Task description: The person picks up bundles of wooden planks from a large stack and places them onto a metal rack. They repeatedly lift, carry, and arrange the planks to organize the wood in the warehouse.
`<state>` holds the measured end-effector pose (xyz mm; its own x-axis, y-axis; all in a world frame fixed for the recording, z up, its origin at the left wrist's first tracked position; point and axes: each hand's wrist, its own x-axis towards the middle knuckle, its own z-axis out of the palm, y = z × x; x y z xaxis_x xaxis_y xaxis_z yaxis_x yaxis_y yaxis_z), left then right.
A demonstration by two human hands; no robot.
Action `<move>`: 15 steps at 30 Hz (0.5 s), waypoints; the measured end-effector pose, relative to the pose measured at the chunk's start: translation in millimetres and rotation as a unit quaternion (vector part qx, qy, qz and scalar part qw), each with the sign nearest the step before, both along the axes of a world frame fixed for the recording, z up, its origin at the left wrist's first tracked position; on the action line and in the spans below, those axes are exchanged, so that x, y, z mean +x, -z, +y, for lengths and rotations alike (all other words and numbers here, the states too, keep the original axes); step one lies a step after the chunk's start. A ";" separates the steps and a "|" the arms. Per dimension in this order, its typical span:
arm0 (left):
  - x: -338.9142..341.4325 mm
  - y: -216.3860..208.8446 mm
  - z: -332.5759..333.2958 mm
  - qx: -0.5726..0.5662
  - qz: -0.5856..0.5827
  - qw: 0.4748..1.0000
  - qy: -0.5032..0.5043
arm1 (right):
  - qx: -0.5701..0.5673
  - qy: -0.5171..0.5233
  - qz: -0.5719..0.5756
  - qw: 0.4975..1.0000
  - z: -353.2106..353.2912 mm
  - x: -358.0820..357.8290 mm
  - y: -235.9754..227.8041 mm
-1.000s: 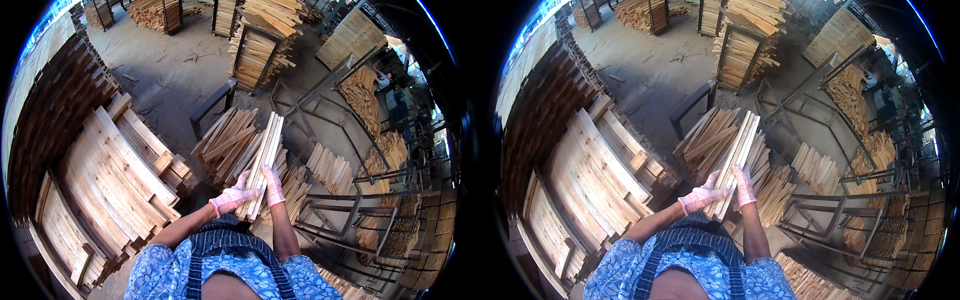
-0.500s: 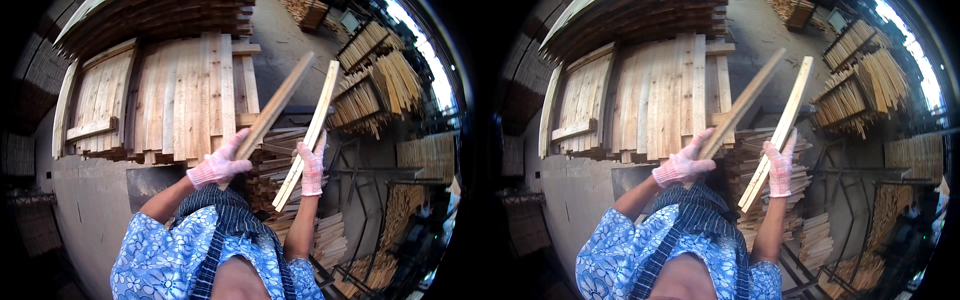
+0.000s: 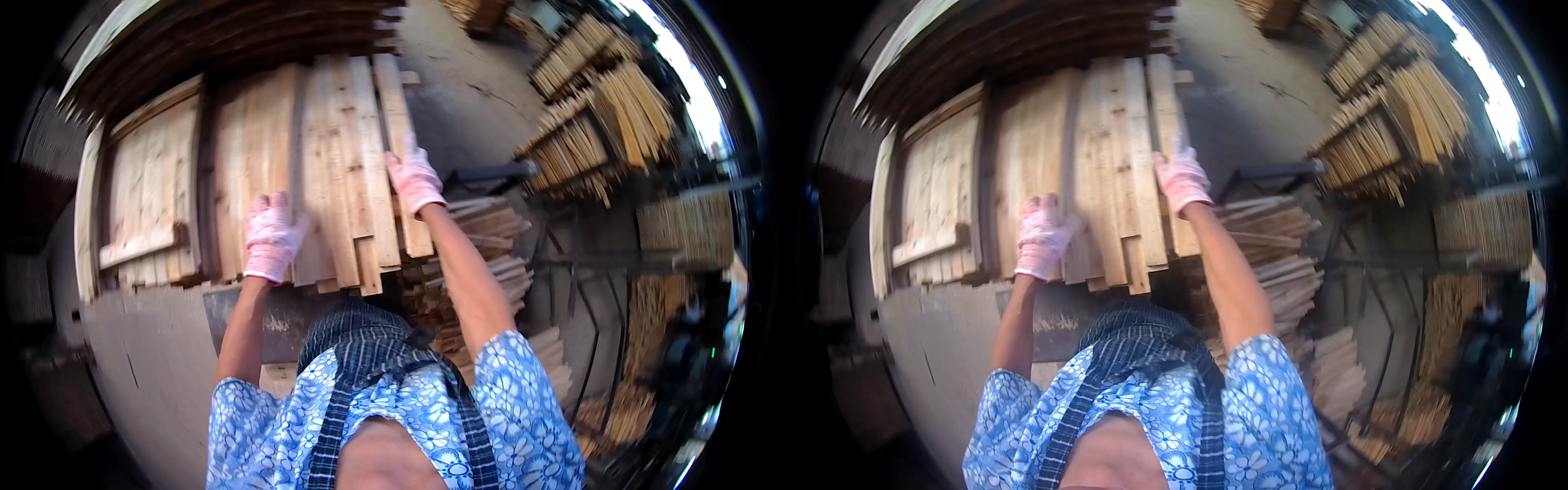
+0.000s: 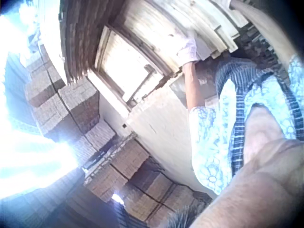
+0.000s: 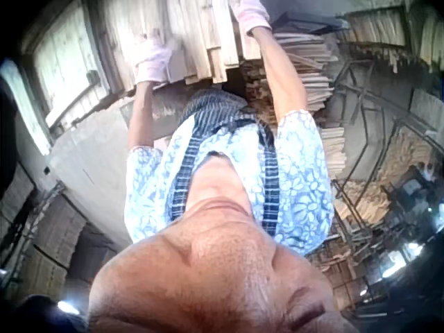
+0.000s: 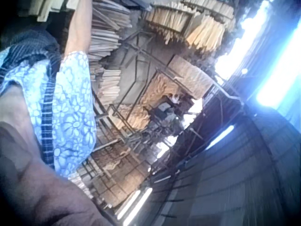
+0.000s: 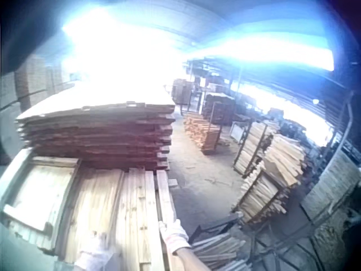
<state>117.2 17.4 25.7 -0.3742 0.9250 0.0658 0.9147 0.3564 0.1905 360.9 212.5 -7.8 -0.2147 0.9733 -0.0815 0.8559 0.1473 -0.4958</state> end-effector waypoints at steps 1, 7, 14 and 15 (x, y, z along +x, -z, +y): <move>-11.8 11.4 5.6 0.045 -0.012 0.999 0.019 | -0.049 -0.004 0.022 0.999 -9.7 -13.7 -17.2; -41.6 20.4 39.9 0.077 -0.241 0.967 -0.001 | -0.110 -0.002 0.054 0.992 -11.7 -49.3 -1.2; 60.8 -41.4 65.3 0.163 -0.757 0.632 0.030 | -0.046 -0.005 0.278 0.959 -10.8 -31.4 -74.1; 92.5 -54.9 72.0 0.154 -0.773 0.614 0.034 | -0.110 -0.012 0.412 0.905 -19.2 -25.5 -82.9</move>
<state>209.7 89.4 80.5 -0.1705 0.9748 -0.1437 -0.4334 0.0567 0.8994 335.4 193.3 75.1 -0.3121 0.9470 -0.0755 0.1811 -0.0187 -0.9833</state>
